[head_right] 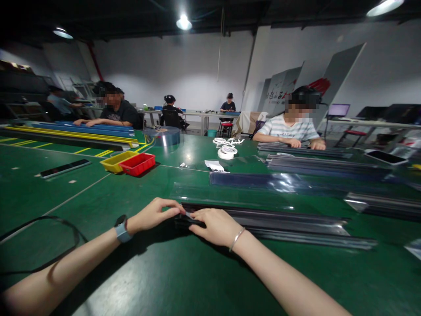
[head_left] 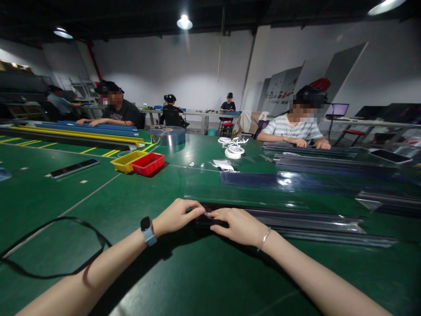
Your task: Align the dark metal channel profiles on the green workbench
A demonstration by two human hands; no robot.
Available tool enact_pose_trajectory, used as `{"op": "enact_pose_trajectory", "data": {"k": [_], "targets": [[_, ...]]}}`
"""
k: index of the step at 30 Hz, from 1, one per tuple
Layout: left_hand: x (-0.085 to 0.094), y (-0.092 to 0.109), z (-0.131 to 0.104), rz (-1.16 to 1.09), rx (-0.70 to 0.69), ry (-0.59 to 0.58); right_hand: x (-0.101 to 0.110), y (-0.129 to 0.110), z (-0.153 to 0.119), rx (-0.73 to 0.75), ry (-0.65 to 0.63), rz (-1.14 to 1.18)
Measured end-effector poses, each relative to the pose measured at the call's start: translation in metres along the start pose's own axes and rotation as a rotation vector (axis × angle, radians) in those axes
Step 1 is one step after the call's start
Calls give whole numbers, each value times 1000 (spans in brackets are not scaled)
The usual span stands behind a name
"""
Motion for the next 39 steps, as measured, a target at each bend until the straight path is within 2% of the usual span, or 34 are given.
{"op": "enact_pose_trajectory", "data": {"k": [2,5,10,19,22,27,39], "targets": [[-4,11,1,150,-13,48,-1,0,0,2,5,5],[-17,26,3,350,-82,35,-2,0,0,3,21,4],[-24,29,7,472,-110,33,-3,-3,0,-17,45,-31],[-43,39,23,710,-118,85,-4,-1,-2,-55,-35,-151],[-49,39,26,736,-127,111,-6,1,-2,-51,-23,-213],[-51,34,24,703,-111,241,-7,3,-3,-110,-10,-306],[-51,29,29,715,-106,188,-5,6,-2,-110,51,-280]]}}
Point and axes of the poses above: each hand's wrist, its own z-axis towards the middle knuckle, its own x-axis out of the back of the hand, y = z × x, the point moved 6 cm from there along z, towards the middle knuckle, and after that the axes turned 3 degrees about -y, right-handed, at the moved point
